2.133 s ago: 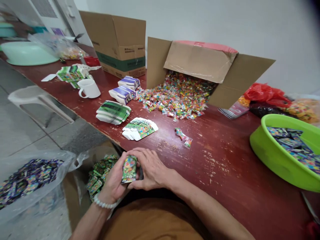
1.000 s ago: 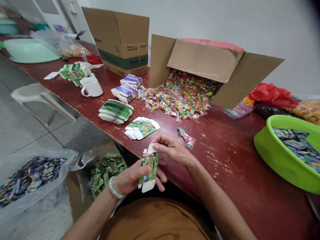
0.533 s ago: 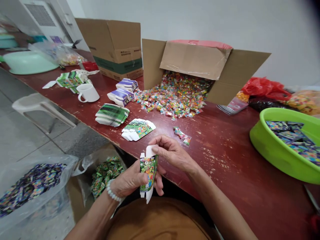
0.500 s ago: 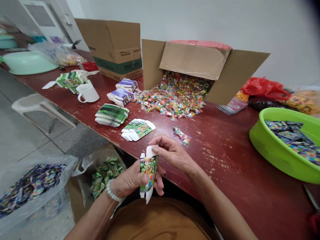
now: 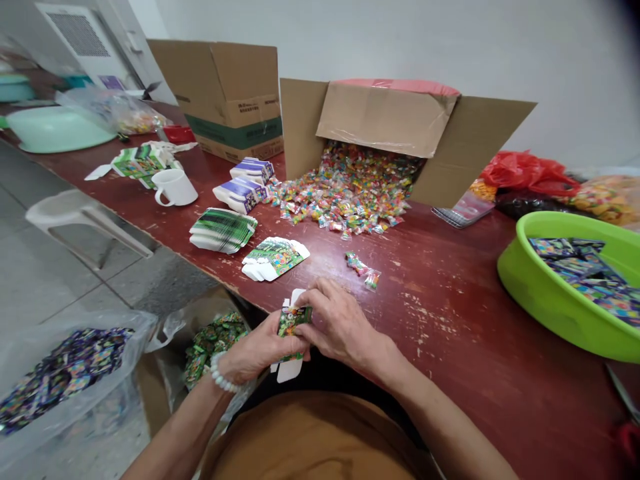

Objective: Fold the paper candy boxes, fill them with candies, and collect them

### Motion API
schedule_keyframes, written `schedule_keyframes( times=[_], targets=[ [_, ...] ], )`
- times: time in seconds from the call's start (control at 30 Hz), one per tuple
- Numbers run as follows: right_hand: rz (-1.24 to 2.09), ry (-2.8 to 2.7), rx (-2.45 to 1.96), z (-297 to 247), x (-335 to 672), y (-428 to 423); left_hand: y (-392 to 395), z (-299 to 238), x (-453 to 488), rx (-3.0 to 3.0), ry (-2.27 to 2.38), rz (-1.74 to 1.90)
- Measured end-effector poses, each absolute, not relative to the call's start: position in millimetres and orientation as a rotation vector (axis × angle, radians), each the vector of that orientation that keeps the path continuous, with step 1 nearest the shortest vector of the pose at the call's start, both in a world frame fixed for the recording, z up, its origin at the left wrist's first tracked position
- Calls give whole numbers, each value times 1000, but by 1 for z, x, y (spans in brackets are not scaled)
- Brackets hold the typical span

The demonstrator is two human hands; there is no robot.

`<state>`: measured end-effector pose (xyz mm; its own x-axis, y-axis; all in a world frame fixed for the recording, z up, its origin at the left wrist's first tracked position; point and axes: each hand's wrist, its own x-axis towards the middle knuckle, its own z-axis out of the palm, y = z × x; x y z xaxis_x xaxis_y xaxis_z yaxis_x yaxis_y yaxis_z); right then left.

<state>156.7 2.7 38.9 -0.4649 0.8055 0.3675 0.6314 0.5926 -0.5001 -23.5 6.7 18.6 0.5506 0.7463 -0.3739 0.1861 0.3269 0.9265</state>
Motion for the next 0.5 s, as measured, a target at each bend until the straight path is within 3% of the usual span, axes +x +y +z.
schedule_keyframes(
  times=[0.5],
  targets=[
    [1093, -2206, -1094, 43, 167, 5, 18, 16, -16, 1321, 883, 296]
  ],
)
